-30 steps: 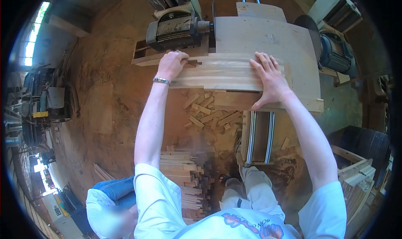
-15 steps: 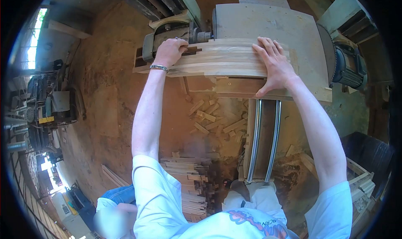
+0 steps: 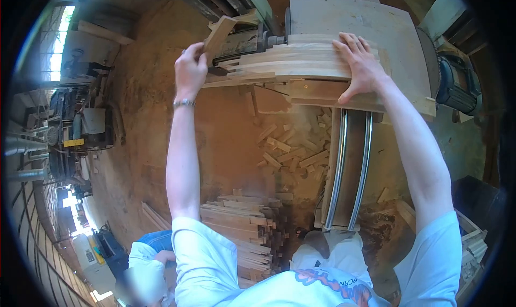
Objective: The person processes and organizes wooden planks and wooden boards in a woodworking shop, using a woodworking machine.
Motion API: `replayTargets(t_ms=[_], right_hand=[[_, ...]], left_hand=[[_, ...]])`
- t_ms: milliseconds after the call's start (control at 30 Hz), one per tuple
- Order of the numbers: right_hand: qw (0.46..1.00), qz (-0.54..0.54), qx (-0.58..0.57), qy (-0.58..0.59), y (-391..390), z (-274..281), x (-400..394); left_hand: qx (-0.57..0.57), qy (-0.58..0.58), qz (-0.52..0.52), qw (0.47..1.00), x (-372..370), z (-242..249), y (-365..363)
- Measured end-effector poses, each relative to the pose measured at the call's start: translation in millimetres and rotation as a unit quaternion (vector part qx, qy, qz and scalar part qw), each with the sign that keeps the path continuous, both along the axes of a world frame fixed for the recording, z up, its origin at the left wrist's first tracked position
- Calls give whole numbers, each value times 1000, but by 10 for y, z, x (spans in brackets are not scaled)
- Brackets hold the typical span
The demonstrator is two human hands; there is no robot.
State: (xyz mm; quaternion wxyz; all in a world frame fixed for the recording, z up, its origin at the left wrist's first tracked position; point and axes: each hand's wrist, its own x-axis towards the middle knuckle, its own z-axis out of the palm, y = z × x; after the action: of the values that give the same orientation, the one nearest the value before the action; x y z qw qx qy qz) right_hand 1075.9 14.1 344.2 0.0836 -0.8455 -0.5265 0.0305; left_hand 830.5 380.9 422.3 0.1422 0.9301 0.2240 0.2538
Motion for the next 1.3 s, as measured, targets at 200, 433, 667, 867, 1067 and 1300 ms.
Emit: replayTargets(t_ms=[200,433,667,867,1067,1300], right_hand=[[999,-13,-32,-9,13,10,-72],[999,-10,-35,-10,-172,31,-376],[1000,-4,-20,0,-398,-3,-773],[1000,-3,-11,12,-503,16,-940],[1000,-10,-20,17,-465,70,-901],[999,-19,-34,10,-262,50,-569]], left_hand=[[-42,-52,-45,997,-1423,224,-489],[-173,194,51,964,-1892,-45,-631],[161,340,-72,924,-886,-195,-845],[142,414,-151,886,-314,-398,-863],[126,408,-160,890,-172,-391,-777],[108,371,-173,906,133,-519,-549]])
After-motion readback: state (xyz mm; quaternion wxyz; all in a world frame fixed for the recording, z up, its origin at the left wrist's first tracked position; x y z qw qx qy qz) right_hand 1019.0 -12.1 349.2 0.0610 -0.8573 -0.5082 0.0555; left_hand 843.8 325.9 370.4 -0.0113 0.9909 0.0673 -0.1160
